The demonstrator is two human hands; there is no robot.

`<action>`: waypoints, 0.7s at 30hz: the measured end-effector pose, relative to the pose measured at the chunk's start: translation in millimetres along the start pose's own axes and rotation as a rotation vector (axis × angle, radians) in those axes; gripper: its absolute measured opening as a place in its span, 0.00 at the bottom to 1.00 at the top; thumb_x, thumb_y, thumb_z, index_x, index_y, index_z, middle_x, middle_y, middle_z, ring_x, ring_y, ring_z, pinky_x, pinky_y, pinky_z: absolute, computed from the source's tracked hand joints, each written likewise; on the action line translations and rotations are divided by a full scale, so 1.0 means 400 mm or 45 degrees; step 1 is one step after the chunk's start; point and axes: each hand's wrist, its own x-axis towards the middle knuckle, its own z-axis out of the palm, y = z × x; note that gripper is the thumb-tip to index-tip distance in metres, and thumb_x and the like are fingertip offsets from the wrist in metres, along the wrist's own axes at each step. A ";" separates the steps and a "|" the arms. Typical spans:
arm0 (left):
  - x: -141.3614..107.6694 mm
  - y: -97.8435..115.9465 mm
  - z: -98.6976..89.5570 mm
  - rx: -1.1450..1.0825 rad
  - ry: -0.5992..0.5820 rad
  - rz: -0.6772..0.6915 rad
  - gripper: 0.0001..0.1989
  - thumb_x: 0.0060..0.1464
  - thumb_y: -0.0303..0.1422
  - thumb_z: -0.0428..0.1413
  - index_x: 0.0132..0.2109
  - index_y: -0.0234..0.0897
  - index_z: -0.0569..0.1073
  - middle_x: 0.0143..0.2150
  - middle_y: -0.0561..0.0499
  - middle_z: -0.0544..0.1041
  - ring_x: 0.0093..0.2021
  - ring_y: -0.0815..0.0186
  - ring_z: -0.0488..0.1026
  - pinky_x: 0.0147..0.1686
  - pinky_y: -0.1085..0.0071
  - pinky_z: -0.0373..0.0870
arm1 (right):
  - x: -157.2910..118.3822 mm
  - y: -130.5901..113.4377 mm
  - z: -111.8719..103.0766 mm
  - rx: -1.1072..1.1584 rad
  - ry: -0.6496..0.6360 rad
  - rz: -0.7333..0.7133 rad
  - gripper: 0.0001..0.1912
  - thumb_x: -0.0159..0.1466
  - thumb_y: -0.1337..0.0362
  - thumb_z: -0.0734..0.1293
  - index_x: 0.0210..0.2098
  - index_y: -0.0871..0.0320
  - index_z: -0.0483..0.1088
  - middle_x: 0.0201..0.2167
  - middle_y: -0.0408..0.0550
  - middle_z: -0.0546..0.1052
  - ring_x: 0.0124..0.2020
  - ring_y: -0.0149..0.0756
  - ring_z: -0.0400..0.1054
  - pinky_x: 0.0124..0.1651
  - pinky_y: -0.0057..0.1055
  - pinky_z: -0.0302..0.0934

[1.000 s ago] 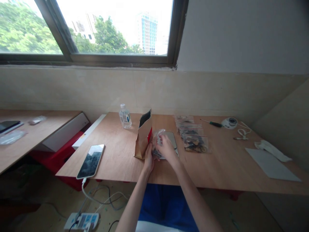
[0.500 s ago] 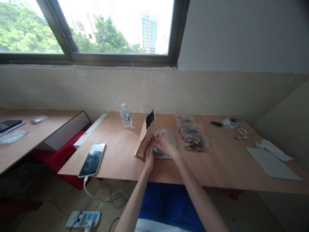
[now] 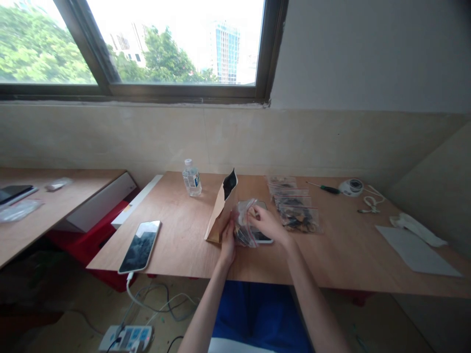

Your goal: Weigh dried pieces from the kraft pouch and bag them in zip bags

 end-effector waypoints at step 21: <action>-0.011 0.029 0.008 -0.150 -0.049 -0.275 0.20 0.47 0.42 0.58 0.43 0.31 0.75 0.38 0.44 0.79 0.38 0.60 0.77 0.39 0.67 0.71 | 0.192 -0.186 -0.038 0.019 0.177 -0.476 0.07 0.61 0.62 0.58 0.39 0.57 0.58 0.27 0.40 0.65 0.27 0.30 0.62 0.34 0.27 0.57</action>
